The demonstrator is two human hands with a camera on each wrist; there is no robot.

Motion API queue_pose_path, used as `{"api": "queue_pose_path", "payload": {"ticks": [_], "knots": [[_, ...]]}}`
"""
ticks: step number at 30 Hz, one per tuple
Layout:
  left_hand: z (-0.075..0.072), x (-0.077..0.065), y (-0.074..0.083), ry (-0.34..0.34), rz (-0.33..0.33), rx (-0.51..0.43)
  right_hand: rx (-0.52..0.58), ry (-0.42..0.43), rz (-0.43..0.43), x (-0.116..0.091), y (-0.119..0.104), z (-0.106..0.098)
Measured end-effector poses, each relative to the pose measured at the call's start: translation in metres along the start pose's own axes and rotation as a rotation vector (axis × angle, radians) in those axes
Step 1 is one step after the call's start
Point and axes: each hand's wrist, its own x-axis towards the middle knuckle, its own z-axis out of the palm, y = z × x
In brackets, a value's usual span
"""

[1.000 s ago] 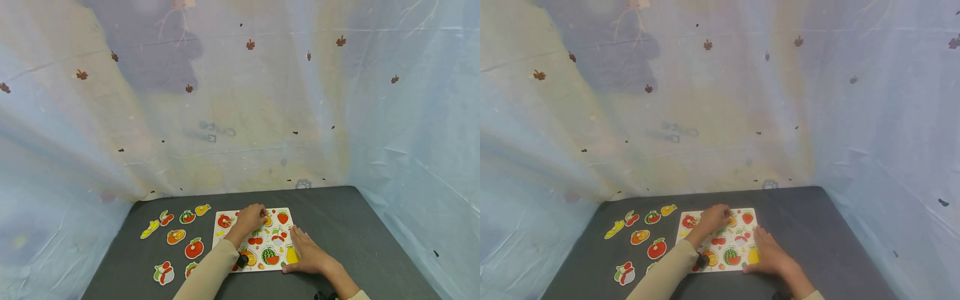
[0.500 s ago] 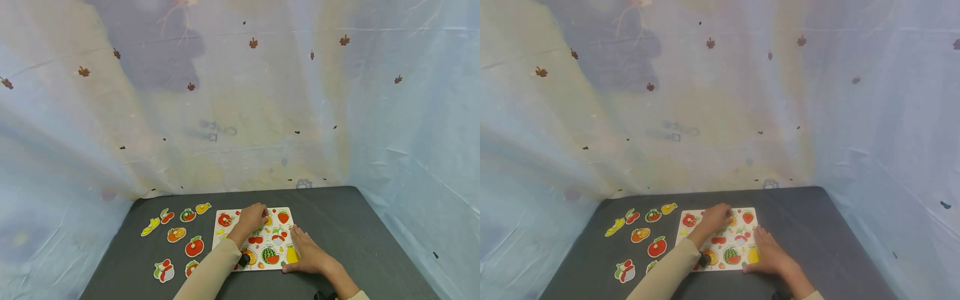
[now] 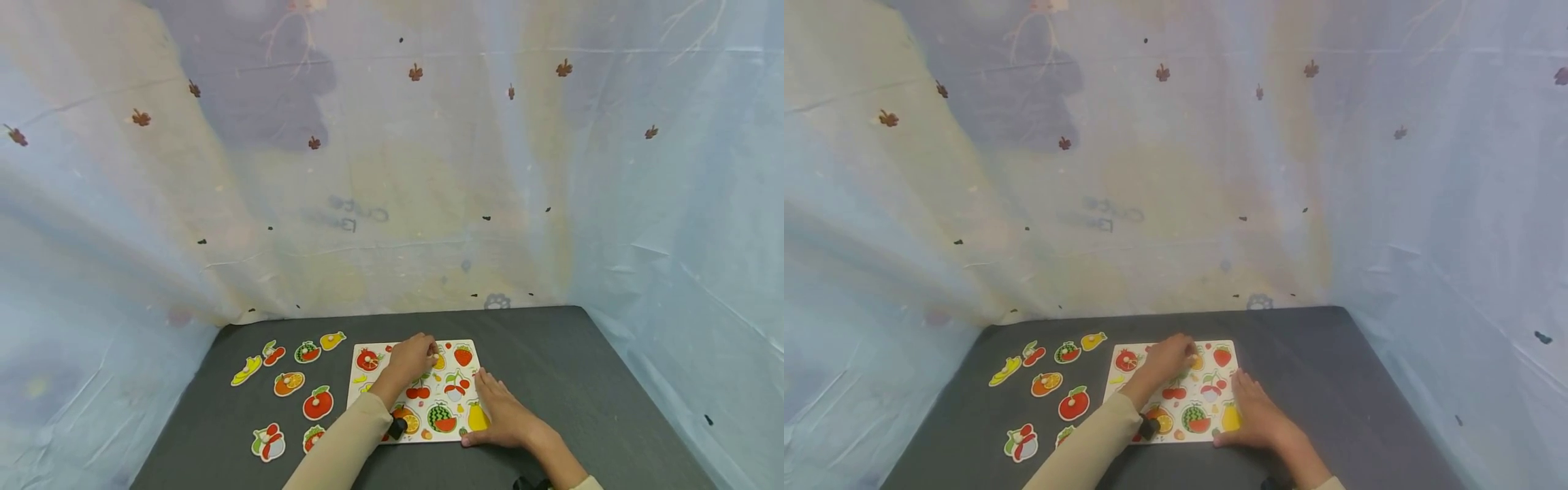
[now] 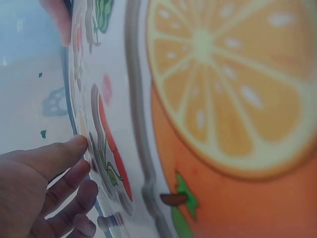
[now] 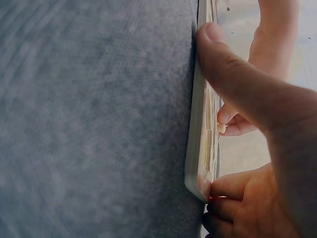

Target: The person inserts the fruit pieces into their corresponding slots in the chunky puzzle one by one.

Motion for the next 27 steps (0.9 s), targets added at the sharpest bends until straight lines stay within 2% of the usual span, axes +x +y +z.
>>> {"api": "queue_pose_path", "payload": {"ticks": [10,18,27], "knots": [[-0.005,-0.011,-0.010,0.012,0.023,-0.082,0.000,0.004,-0.022,-0.001,0.002,0.001],[-0.008,-0.019,-0.018,0.023,0.022,-0.086,-0.003,0.012,-0.032,-0.001,0.002,-0.001],[-0.019,-0.042,-0.029,0.043,0.027,-0.120,0.000,0.010,-0.055,-0.004,-0.001,-0.002]]}}
